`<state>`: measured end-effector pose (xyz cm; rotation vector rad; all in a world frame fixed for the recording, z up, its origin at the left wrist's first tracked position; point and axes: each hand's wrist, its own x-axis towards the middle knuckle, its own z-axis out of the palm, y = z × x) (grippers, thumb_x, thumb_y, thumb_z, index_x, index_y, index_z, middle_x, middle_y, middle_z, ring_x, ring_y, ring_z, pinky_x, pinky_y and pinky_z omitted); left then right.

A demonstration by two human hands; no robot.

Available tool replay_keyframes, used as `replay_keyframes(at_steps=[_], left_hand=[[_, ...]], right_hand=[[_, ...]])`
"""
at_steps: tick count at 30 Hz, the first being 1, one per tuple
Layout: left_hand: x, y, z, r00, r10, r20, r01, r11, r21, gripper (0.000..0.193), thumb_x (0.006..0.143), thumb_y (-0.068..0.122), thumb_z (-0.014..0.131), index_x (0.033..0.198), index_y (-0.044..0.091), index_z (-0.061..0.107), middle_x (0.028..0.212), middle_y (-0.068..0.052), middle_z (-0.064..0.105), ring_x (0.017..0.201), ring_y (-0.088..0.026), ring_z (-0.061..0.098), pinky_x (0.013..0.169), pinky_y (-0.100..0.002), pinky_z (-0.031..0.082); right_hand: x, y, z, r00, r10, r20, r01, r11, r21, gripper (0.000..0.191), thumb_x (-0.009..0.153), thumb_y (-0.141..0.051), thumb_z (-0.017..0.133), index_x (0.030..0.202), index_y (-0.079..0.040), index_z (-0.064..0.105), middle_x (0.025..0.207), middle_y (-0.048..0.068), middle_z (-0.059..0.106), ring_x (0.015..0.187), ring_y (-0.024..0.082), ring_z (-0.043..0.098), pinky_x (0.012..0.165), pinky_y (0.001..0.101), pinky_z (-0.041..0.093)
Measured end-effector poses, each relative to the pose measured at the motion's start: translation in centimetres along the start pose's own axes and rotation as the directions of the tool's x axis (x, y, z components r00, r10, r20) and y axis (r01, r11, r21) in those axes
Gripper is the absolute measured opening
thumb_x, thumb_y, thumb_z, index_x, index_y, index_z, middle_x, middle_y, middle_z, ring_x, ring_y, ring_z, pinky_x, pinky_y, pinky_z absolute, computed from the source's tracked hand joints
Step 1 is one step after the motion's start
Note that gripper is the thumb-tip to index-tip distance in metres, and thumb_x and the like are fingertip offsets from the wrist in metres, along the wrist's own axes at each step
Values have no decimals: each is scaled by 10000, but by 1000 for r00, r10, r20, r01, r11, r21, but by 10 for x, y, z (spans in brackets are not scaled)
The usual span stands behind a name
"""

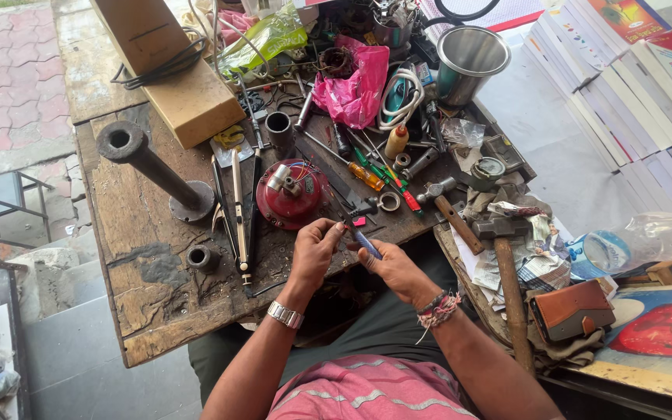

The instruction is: The person manipulates a small electronic component on a cluttered workbench, using pliers and a small knife to adjust and trim wires. They repeatedly reposition the component and tools while working on the same item.

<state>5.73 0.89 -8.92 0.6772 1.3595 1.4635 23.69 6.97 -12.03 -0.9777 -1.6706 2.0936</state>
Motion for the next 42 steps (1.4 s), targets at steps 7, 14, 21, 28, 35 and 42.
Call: replay_keyframes(at_steps=[7,14,21,28,35,42], left_hand=[[5,1,-2,998,51,43,-55,995,88,199,992,188,682,917,7,715,673,64,552,602,-22,446,526,-219,367],[11,3,2,995,40,-89,-19,972,234,217,991,200,679,901,6,715,653,43,586,597,-33,477,528,-238,393],[8,6,1,973,188,-132,-107,881,460,203,970,221,687,1004,29,739,604,15,561,576,-50,471,517,-269,406],[10,7,-2,965,195,-174,-86,866,493,192,970,208,698,1005,28,755,580,8,509,551,-53,429,489,-268,360],[18,15,-21,954,135,-266,-65,964,256,194,1004,203,665,969,23,729,678,59,575,604,-29,466,520,-233,364],[13,8,-13,978,131,-162,-110,985,134,203,1011,191,652,968,5,724,734,45,627,676,-21,507,608,-208,415]], right_hand=[[6,-4,4,996,-20,-92,19,1000,-16,499,906,-509,651,1117,-58,684,916,-47,671,831,25,618,732,220,553],[14,-13,14,788,-588,-184,198,524,-829,426,858,-444,781,970,-44,686,844,121,658,734,287,652,638,408,521],[21,-20,8,959,-102,-264,10,944,-329,391,875,-424,774,1005,-60,712,782,67,634,639,227,528,534,373,396],[18,-17,3,992,45,-115,-77,955,-286,459,936,-506,686,999,-52,712,828,-1,692,741,79,574,640,266,474],[0,-13,-17,986,42,-161,-111,889,-445,453,928,-477,713,1051,-42,674,967,78,729,910,185,696,814,376,551],[31,-52,-35,775,-539,-331,-182,311,-933,502,794,-361,810,1162,-53,664,1196,178,576,1028,389,599,861,505,476]])
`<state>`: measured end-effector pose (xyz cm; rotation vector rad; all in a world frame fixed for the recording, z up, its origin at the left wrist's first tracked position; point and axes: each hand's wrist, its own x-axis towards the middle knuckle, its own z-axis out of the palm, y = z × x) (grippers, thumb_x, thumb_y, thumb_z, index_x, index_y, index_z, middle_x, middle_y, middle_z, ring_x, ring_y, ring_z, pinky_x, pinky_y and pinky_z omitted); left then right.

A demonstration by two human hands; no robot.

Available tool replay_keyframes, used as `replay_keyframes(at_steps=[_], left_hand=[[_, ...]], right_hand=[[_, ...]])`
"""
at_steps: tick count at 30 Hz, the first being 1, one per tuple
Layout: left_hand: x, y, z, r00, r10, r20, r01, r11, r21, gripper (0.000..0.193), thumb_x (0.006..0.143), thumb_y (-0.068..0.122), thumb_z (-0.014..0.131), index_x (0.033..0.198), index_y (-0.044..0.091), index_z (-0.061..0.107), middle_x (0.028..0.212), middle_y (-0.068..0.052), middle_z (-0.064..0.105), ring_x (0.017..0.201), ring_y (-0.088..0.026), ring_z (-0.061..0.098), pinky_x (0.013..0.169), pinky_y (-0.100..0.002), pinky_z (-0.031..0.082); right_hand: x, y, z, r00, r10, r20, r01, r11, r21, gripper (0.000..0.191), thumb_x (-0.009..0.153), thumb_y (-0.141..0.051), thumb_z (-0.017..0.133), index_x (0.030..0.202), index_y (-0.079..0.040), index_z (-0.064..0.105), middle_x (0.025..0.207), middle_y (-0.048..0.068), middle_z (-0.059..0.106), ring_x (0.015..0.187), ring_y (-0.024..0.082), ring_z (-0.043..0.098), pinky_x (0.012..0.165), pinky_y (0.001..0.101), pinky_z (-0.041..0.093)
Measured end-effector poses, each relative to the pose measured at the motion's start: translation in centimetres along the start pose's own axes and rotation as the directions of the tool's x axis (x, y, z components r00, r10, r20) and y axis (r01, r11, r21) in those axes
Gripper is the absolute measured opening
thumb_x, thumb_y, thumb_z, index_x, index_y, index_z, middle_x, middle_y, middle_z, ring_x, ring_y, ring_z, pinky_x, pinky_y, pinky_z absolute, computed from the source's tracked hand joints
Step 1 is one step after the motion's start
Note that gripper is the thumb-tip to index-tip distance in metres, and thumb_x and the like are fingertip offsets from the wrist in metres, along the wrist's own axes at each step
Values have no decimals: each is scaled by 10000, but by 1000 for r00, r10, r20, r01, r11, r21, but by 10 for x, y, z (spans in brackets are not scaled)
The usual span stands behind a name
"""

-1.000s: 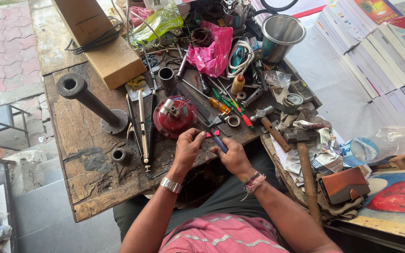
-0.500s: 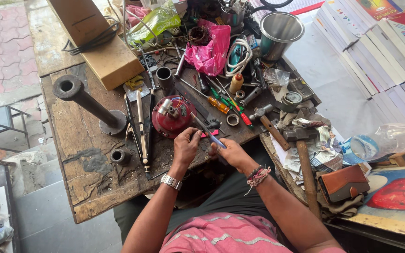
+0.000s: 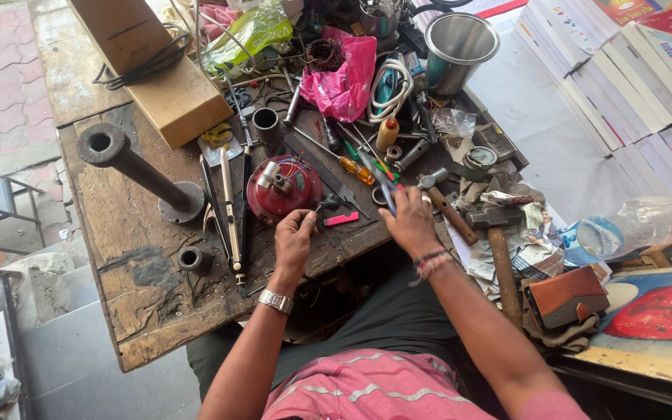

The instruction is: The person manipulates a small electronic component on a cluttered workbench, using pliers and a small knife to adjust and trim wires. They repeatedly reposition the component and tools while working on the same item.

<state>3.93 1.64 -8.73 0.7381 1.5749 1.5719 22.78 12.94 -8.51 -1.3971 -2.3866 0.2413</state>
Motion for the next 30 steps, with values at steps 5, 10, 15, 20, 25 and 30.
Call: replay_keyframes(at_steps=[5,10,15,20,25,30], left_hand=[[-7,-3,0,998,29,-47,-21,986,166,230,1015,219,635,942,13,705,707,31,630,653,-33,517,583,-227,434],[-4,-14,1,994,-40,-105,65,969,240,263,1010,252,632,926,14,707,672,14,626,611,-57,507,554,-258,424],[-9,-24,-4,989,-78,-122,112,946,305,231,990,239,649,931,23,708,674,-4,671,620,-67,566,586,-278,470],[-13,-26,10,987,154,-50,-129,936,327,159,948,208,695,964,54,726,787,-48,703,704,-138,628,643,-324,517],[-6,-23,28,899,417,136,-417,717,558,95,945,190,718,946,95,724,879,-116,627,791,-337,646,664,-438,510],[-9,-26,30,873,447,196,-458,610,647,87,937,199,695,950,113,695,876,-95,605,774,-339,646,637,-467,506]], right_hand=[[5,-13,7,924,-334,-188,302,937,-177,309,852,-228,743,1139,-120,706,1238,74,617,1151,293,582,948,436,467],[-19,-42,31,883,-466,-61,464,885,-48,355,825,-202,717,1164,-100,743,1076,56,635,1031,263,573,864,429,445],[-22,-43,33,905,-425,-20,422,904,-72,121,889,-217,685,972,-135,717,1022,56,615,1001,264,576,849,424,444],[-24,-33,28,932,-359,-53,344,921,-182,93,952,-205,628,897,-135,652,955,49,622,961,259,599,830,426,467],[-30,-22,23,999,-1,53,-13,963,267,175,1063,-229,601,1108,-62,626,884,102,690,870,324,653,779,461,511],[-37,-19,21,951,-267,-156,304,900,312,289,966,-124,667,1236,-23,641,941,150,688,872,339,653,775,431,533]])
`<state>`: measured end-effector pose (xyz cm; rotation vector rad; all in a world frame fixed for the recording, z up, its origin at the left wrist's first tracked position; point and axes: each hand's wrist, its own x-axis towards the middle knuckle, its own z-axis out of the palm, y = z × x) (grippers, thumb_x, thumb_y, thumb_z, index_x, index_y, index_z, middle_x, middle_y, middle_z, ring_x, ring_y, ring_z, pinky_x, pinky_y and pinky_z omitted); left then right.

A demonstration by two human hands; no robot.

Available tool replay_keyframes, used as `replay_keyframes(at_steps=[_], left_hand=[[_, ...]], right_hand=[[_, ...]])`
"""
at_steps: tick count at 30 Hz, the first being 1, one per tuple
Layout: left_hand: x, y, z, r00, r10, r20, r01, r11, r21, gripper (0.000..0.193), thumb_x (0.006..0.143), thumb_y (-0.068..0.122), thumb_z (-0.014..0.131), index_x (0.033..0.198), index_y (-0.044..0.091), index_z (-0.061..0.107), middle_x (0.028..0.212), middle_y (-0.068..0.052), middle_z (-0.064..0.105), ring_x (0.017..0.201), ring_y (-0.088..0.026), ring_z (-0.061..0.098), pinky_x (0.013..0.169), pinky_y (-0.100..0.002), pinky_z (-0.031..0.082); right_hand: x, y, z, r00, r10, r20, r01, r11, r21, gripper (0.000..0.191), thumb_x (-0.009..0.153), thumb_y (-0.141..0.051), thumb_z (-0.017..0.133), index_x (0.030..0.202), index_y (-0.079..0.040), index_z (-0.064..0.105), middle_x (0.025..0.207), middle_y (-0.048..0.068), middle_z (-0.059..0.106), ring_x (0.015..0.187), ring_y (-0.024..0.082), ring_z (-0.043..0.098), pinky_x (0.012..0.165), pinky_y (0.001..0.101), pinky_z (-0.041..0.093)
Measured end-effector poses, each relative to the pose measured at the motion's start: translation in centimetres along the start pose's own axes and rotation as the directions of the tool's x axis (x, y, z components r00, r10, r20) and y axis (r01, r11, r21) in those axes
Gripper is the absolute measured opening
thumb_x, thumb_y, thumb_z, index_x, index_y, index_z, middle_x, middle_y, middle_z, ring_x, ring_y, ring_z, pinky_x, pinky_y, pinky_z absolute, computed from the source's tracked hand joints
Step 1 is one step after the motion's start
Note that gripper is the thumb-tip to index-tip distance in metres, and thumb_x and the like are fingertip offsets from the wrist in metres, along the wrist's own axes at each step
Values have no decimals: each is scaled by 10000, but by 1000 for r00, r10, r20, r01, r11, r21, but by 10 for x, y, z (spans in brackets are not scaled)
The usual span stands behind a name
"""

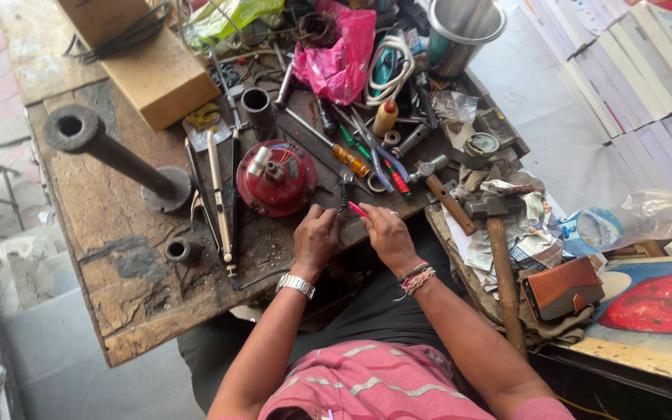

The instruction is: The person manipulates a small electronic component on a cluttered workbench, using pliers and a small knife to adjust and trim wires. They repeatedly reposition the component and tools while working on the same item.

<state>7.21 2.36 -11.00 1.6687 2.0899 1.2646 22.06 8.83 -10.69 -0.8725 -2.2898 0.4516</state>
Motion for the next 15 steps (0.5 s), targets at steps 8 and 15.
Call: replay_keyframes(at_steps=[8,15], left_hand=[[-3,-7,3,1000,28,12,-29,999,40,87,919,189,700,905,107,673,866,-98,582,767,-330,643,635,-466,510],[-4,-9,6,1000,19,11,-19,999,38,94,917,197,704,902,110,670,863,-96,579,758,-328,643,632,-462,516]], right_hand=[[3,-1,3,987,-95,129,111,987,-120,370,937,-65,685,1306,-39,671,777,117,624,747,291,615,727,401,526],[-1,5,6,984,-93,154,112,987,-116,379,926,-62,697,1303,-48,666,772,109,635,731,279,624,727,395,530]])
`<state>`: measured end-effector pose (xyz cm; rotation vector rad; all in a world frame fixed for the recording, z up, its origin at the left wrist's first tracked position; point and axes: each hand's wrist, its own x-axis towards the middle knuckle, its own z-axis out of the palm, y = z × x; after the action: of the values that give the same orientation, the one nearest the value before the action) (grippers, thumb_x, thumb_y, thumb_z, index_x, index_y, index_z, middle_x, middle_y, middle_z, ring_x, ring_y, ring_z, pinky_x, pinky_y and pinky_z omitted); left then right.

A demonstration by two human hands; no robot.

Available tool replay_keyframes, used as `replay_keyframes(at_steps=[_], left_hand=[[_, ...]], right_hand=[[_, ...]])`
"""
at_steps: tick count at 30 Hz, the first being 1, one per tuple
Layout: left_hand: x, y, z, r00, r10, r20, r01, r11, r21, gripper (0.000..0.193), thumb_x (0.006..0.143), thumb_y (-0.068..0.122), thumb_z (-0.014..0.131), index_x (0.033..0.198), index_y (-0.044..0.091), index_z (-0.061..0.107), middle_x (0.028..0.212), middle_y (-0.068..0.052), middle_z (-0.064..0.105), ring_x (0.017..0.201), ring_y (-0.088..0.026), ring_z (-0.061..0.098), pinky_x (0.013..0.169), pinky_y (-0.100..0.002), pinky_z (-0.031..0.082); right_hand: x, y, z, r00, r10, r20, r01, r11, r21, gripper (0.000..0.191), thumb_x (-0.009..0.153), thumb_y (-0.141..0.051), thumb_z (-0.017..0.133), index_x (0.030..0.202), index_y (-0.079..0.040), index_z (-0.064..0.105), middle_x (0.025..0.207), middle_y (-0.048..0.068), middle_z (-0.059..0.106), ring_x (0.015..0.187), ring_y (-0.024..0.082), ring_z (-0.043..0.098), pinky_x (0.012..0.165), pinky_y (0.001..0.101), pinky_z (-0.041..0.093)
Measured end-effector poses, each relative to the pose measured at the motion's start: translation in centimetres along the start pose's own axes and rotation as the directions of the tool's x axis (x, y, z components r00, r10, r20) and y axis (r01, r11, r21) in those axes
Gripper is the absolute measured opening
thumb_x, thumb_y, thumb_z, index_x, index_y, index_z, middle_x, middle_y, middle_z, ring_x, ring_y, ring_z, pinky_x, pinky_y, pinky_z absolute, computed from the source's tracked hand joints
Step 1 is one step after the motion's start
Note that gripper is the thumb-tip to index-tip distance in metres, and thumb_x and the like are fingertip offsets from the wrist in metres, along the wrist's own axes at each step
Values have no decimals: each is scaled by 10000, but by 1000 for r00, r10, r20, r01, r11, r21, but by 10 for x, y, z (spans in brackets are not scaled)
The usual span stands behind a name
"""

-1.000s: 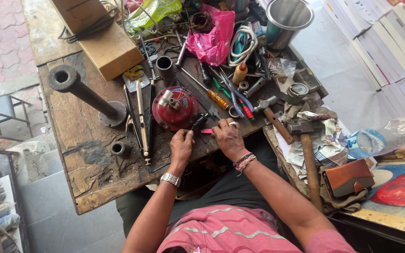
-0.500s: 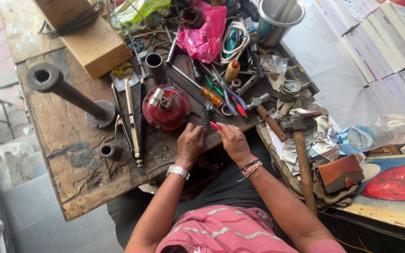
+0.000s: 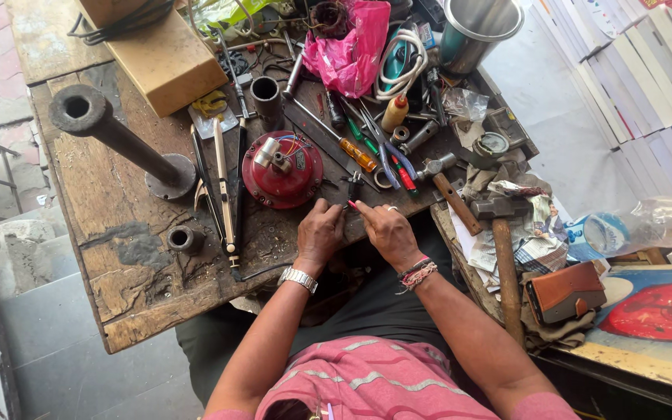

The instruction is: The person manipulates a small electronic component on a cluttered workbench, using pliers and a small knife to adjust and trim wires. They repeatedly reposition the component and tools while working on the same item.

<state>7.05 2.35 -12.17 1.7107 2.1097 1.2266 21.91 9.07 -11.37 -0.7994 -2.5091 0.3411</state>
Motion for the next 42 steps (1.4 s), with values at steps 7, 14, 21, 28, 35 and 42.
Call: replay_keyframes(at_steps=[7,14,21,28,35,42], left_hand=[[-1,-2,1,1000,-15,15,15,1000,18,113,925,205,697,890,105,657,861,-91,577,749,-318,645,624,-454,519],[-1,-5,5,1000,-17,11,17,1000,22,127,925,211,699,885,101,650,863,-93,578,750,-323,643,620,-457,517],[-2,-7,9,999,-40,-5,40,999,21,145,932,208,690,857,100,630,848,-99,575,743,-339,640,612,-472,510],[-2,-6,10,998,2,-60,-1,1000,14,125,912,177,682,828,115,613,835,-126,565,733,-374,634,606,-491,506],[4,-2,4,998,5,-59,-4,1000,11,81,914,150,642,847,109,622,851,-126,598,740,-376,647,616,-498,512],[7,-1,-2,995,47,-92,-44,998,39,88,905,138,628,823,112,612,839,-134,602,732,-375,652,608,-491,520]], right_hand=[[-1,1,1,999,-3,44,2,1000,14,442,905,-36,690,1345,-57,655,786,106,652,736,265,640,748,387,543],[-3,-1,3,998,8,65,-4,998,-56,427,888,-27,681,1314,-46,671,788,109,657,739,268,646,741,376,551],[-4,-8,14,996,8,94,5,991,-136,374,904,-46,661,1277,-38,685,779,104,631,727,272,640,704,370,548],[3,-12,10,998,-29,48,35,991,-127,400,876,-48,644,1271,-66,695,795,99,634,753,293,636,718,404,531],[15,-11,7,999,-47,24,50,993,-111,410,860,-63,638,1266,-92,690,785,96,636,750,286,636,717,420,526],[17,-18,2,998,-54,39,58,991,-118,410,890,-60,633,1295,-104,683,794,107,645,749,298,626,690,431,521]])
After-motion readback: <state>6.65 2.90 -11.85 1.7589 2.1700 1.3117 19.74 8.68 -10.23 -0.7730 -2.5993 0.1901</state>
